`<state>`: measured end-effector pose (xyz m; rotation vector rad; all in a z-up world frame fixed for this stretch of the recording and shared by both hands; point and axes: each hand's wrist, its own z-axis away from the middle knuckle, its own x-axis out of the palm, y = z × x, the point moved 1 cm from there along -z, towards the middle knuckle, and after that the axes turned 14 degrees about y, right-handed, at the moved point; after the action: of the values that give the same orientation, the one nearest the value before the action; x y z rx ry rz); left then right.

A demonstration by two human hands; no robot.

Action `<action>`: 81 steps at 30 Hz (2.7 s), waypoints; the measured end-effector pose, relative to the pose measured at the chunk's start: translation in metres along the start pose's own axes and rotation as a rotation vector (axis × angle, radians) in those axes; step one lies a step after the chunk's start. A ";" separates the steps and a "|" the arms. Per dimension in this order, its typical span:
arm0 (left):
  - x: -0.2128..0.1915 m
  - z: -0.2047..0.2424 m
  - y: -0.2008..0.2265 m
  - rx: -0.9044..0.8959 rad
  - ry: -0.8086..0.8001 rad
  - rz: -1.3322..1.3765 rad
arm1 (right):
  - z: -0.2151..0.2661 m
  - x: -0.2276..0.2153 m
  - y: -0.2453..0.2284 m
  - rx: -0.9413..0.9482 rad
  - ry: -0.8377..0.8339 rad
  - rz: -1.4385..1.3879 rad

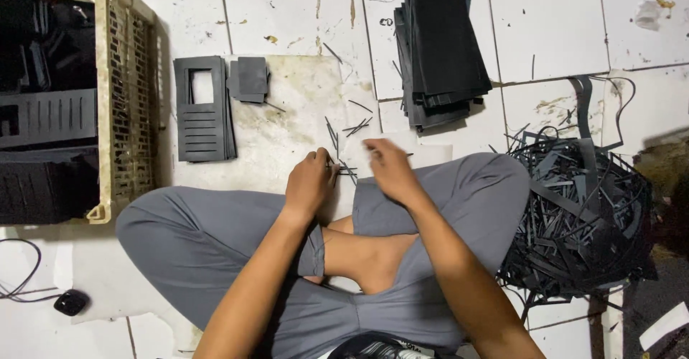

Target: Removing waste material from pre-cut leather pieces and stacking them.

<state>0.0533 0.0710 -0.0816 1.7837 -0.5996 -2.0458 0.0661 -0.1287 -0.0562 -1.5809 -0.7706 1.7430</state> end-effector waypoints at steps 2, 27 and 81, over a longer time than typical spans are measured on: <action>-0.012 -0.001 0.007 0.002 -0.030 -0.012 | -0.003 -0.018 0.004 0.000 -0.013 0.303; -0.007 -0.006 0.002 0.043 0.174 0.132 | -0.023 0.023 0.012 -0.142 0.183 0.174; -0.005 0.001 -0.021 0.037 0.102 0.082 | -0.008 0.034 -0.027 -0.306 -0.151 0.288</action>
<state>0.0535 0.0916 -0.0890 1.8403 -0.6728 -1.8892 0.0740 -0.0853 -0.0566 -1.8516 -0.9582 2.0454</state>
